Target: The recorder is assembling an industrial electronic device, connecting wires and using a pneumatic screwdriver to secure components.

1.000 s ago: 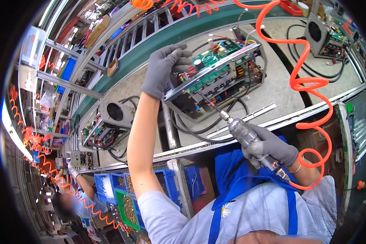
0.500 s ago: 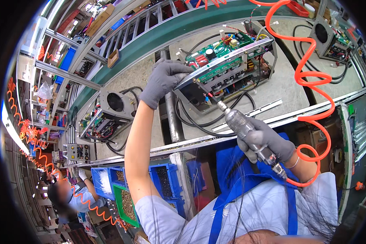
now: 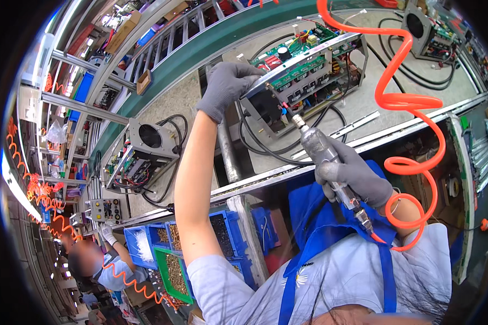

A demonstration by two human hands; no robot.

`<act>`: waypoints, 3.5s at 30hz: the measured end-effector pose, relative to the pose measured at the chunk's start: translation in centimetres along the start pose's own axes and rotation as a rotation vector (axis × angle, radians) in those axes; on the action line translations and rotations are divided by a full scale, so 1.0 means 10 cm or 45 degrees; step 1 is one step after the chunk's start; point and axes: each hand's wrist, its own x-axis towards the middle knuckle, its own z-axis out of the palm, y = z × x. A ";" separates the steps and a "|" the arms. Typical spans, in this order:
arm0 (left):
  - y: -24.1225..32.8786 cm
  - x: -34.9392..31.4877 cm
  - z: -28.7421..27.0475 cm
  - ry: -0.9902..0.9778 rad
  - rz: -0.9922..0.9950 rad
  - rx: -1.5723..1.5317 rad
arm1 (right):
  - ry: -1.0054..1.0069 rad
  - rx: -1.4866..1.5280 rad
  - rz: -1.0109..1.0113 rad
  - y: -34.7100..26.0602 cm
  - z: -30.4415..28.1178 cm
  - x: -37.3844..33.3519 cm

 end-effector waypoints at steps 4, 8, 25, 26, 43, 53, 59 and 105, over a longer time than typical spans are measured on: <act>0.09 0.12 0.09 0.015 0.044 -0.092 | 0.034 0.203 -0.013 0.02 0.06 -0.09; -0.01 0.11 0.15 0.010 0.068 -0.200 | 0.017 0.254 0.002 0.07 0.07 -0.10; 0.06 0.21 0.13 -0.122 0.169 -0.280 | 0.031 0.427 0.064 0.11 0.06 -0.09; 0.06 0.21 0.14 -0.112 0.167 -0.262 | 0.032 0.431 0.067 0.10 0.06 -0.08; 0.07 0.20 0.09 -0.173 0.268 -0.229 | 0.010 0.393 0.117 -0.01 -0.03 -0.19; 0.01 -0.19 0.27 0.250 0.132 -0.047 | 1.034 0.347 -0.132 -0.27 -1.91 -0.52; 0.45 -0.67 1.42 1.311 0.033 -0.020 | 1.258 -0.612 -0.439 -0.09 -5.78 -0.60; -0.20 1.57 0.32 0.552 -0.621 0.130 | 0.651 -0.682 -0.923 -0.12 -1.70 0.82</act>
